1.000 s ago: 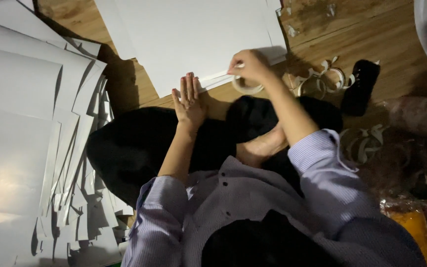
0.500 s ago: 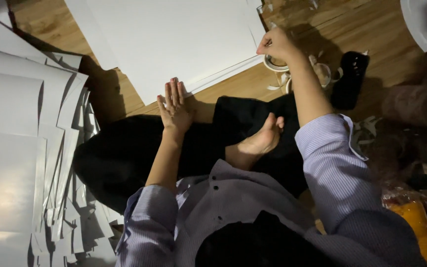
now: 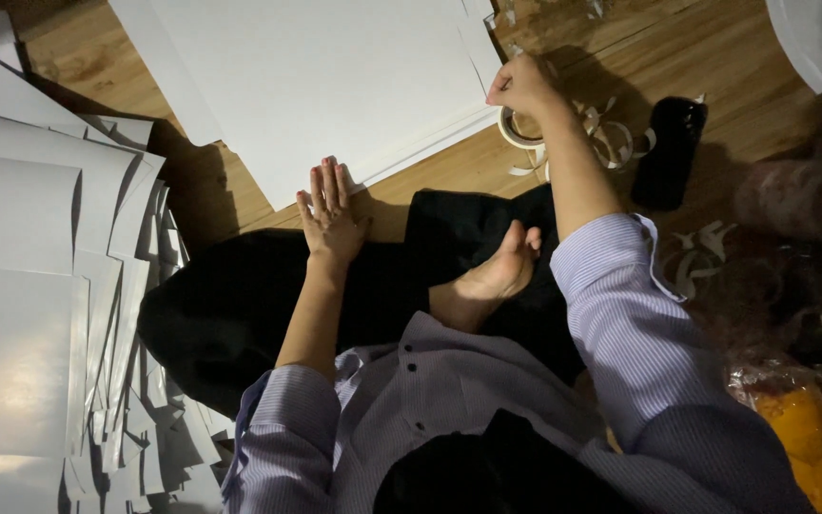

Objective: The person applies strips of double-sided tape to the edges of white cardstock sheets and peels the adhesive backing off by hand.

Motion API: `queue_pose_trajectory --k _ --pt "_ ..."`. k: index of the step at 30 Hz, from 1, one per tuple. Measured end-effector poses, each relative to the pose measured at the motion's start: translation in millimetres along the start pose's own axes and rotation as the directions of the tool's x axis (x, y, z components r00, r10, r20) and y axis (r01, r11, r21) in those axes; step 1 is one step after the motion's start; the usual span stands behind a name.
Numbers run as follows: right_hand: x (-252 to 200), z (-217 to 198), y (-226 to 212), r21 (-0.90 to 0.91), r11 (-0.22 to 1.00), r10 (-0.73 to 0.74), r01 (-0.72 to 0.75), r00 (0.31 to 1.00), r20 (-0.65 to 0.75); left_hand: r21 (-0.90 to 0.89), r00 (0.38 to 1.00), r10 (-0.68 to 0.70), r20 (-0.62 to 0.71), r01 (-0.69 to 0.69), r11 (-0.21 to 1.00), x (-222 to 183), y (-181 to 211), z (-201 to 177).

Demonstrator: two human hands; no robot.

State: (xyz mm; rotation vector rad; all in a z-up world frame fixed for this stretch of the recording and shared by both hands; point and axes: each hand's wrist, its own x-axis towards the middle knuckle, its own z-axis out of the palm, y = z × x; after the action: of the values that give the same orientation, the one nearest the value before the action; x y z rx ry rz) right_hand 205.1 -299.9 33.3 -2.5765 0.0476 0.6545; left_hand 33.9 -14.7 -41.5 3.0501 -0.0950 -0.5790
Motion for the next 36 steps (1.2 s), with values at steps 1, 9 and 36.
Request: queue_pose_trajectory --k 1,9,36 --pt "-1.0 -0.4 -1.0 -0.003 1.0 -0.004 0.004 1.0 -0.006 0.012 1.0 -0.002 0.005 0.002 1.0 -0.1 0.3 -0.6" --pt "-0.5 0.0 0.1 -0.018 0.998 -0.053 0.053 0.998 -0.015 0.031 1.0 -0.017 -0.008 0.017 0.999 0.7 0.0 5.8" --pt "19.6 15.4 13.7 -0.147 0.987 -0.077 0.072 0.996 -0.033 0.05 1.0 -0.006 0.03 0.005 0.999 -1.1 -0.9 1.9"
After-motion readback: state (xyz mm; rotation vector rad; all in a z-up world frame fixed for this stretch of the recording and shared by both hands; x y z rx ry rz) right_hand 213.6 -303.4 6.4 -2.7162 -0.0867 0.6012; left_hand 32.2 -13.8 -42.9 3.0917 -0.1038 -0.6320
